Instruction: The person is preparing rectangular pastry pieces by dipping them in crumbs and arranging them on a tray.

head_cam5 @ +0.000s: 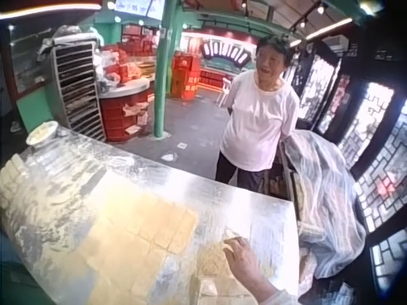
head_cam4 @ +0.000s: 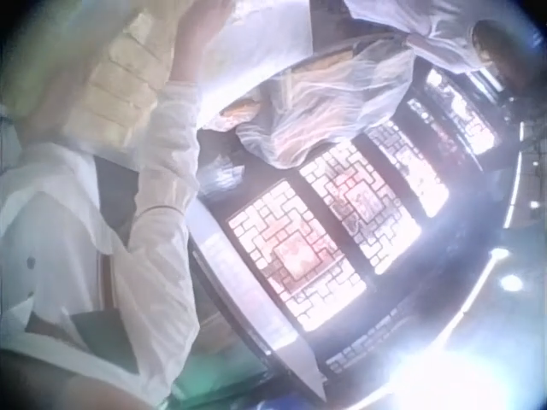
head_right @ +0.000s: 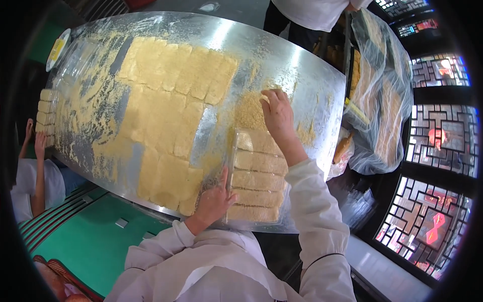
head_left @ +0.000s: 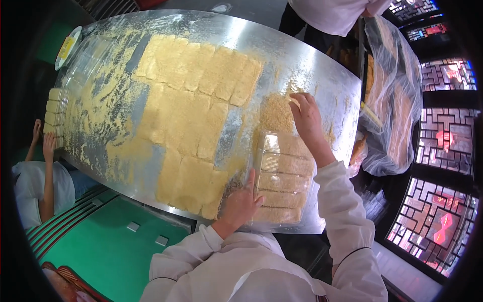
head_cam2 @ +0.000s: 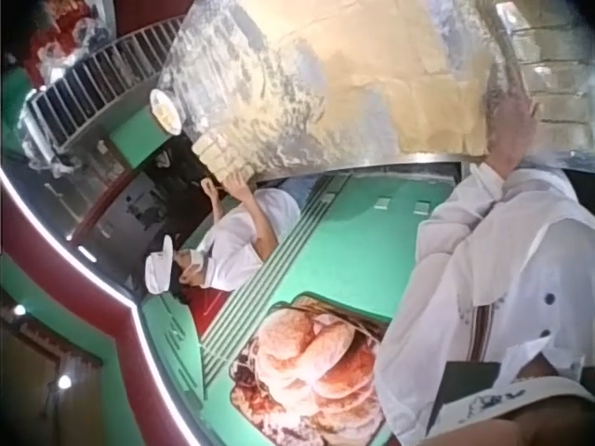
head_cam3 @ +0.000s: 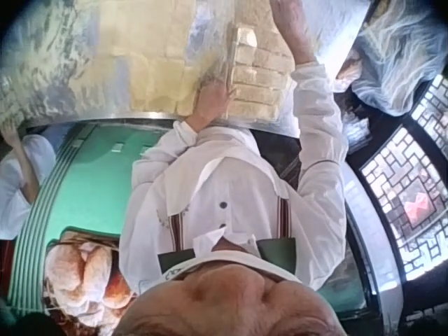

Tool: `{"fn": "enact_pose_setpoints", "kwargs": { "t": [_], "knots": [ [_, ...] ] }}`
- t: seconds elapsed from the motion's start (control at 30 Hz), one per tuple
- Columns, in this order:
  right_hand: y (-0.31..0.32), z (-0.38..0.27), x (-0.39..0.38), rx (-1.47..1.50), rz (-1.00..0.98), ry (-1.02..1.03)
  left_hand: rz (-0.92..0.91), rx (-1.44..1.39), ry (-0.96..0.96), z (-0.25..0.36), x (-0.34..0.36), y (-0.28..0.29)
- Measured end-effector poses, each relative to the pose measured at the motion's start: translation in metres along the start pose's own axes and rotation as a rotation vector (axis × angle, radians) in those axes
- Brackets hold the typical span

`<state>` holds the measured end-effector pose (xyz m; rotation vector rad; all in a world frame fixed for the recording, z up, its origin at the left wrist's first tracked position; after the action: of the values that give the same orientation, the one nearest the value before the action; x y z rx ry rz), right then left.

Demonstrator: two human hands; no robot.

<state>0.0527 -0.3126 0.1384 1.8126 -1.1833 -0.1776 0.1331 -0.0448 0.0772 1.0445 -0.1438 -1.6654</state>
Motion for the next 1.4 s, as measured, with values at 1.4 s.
{"fn": "enact_pose_setpoints", "kwargs": {
  "t": [1.4],
  "knots": [
    [0.134,-0.041,-0.023,0.343,-0.269,-0.409,0.439,-0.150,-0.048,0.013,0.091,0.047]
  ]
}}
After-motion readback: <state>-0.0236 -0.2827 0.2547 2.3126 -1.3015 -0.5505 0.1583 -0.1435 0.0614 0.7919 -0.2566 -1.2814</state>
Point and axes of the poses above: each hand's wrist, its own x-axis towards the middle knuckle, its own y-axis out of the back of the hand, z = x × y, the point moved 7 cm from there along x, towards the middle knuckle, and after that the axes turned 7 degrees about x, right-handed, at the moved point
